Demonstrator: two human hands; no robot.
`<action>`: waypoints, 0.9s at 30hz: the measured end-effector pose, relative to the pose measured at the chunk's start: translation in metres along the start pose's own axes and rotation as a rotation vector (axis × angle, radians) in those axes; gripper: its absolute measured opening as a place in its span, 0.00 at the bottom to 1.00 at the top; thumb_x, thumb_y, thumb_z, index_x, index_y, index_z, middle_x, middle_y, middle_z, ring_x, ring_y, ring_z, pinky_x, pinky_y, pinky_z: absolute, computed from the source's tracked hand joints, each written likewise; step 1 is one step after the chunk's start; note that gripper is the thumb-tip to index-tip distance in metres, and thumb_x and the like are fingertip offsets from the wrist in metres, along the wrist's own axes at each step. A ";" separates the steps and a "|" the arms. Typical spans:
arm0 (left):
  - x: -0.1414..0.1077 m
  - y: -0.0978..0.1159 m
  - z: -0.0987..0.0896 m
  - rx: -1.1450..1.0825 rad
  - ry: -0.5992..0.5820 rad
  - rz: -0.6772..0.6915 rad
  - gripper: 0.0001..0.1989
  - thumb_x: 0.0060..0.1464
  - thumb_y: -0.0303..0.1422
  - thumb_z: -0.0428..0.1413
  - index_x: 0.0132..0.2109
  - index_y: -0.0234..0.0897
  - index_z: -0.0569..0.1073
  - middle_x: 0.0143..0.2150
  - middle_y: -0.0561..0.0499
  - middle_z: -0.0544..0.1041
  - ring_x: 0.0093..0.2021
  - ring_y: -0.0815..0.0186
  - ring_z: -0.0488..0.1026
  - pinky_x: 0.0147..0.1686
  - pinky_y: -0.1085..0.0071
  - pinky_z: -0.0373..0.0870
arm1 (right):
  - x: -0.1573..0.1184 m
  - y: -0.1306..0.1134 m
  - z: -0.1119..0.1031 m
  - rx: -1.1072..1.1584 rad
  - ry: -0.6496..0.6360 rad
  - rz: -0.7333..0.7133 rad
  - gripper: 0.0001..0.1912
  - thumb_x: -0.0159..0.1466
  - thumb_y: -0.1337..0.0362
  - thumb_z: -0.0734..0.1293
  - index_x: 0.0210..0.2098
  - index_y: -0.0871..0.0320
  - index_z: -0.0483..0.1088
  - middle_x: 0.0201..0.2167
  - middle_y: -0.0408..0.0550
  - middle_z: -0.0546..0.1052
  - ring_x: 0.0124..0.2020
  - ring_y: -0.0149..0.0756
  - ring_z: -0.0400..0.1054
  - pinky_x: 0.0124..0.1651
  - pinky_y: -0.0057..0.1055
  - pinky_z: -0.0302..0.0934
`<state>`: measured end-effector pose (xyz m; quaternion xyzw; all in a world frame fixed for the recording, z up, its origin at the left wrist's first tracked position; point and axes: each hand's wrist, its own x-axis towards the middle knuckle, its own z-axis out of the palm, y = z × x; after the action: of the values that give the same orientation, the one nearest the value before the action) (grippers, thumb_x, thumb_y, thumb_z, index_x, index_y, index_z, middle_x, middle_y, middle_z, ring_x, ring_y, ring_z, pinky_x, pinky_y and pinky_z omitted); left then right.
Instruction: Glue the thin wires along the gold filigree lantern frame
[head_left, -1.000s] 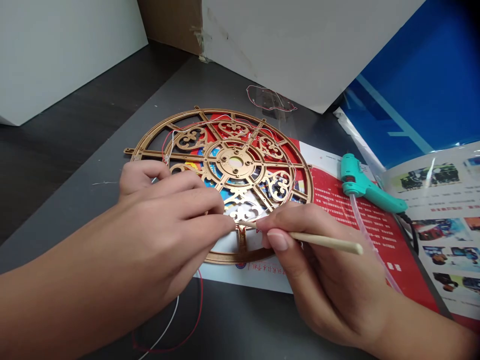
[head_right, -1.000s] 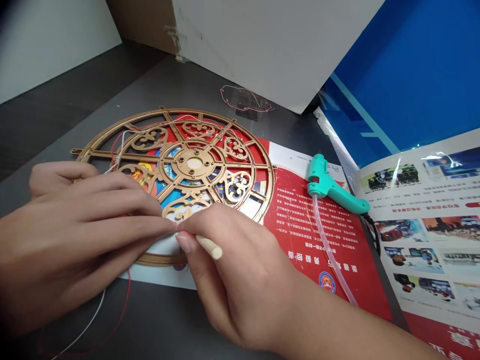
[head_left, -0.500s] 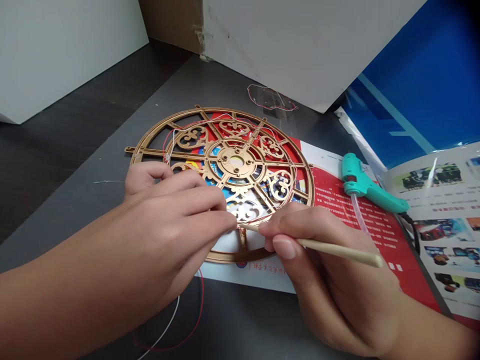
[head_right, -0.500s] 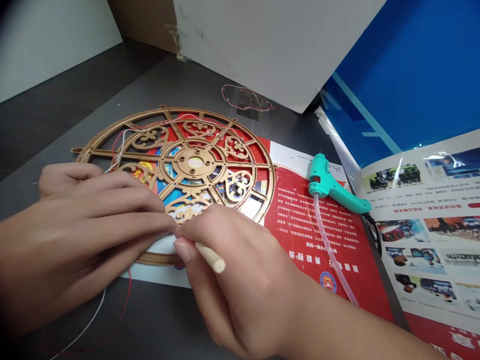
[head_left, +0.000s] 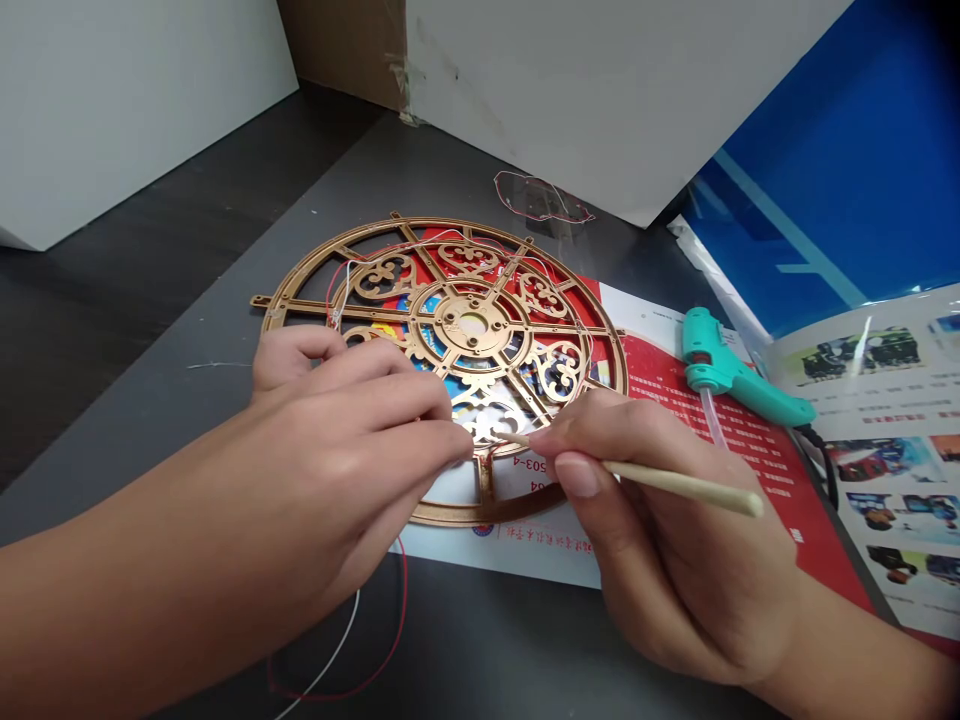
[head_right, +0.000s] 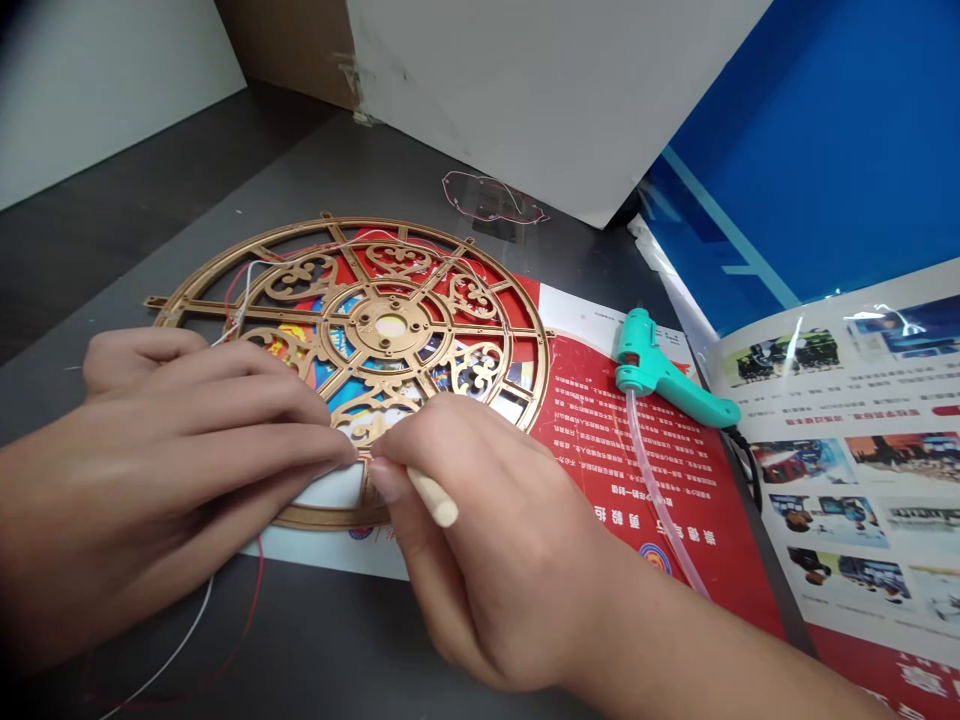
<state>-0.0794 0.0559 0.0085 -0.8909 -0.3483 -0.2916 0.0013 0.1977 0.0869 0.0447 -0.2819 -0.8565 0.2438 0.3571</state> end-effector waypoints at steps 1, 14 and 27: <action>0.000 0.000 0.000 0.007 -0.002 0.003 0.13 0.81 0.25 0.55 0.54 0.51 0.81 0.45 0.57 0.87 0.43 0.57 0.80 0.50 0.46 0.59 | 0.004 -0.001 0.001 0.009 -0.006 0.009 0.14 0.84 0.43 0.81 0.59 0.42 0.83 0.48 0.53 0.91 0.52 0.57 0.90 0.50 0.52 0.90; -0.002 0.004 0.010 -0.008 0.060 -0.080 0.14 0.81 0.26 0.53 0.52 0.51 0.80 0.44 0.55 0.86 0.43 0.54 0.77 0.52 0.45 0.57 | -0.024 -0.006 0.005 0.011 -0.009 -0.044 0.09 0.91 0.68 0.69 0.56 0.45 0.78 0.43 0.45 0.89 0.41 0.41 0.86 0.46 0.37 0.85; 0.002 -0.001 0.004 0.009 -0.025 0.006 0.14 0.85 0.27 0.54 0.55 0.51 0.82 0.46 0.58 0.87 0.43 0.58 0.80 0.53 0.46 0.61 | -0.011 -0.002 0.007 0.030 -0.080 -0.043 0.07 0.87 0.56 0.77 0.60 0.46 0.78 0.48 0.51 0.88 0.47 0.51 0.87 0.48 0.47 0.87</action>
<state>-0.0770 0.0590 0.0065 -0.8954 -0.3471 -0.2790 0.0017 0.1990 0.0768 0.0362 -0.2481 -0.8722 0.2601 0.3318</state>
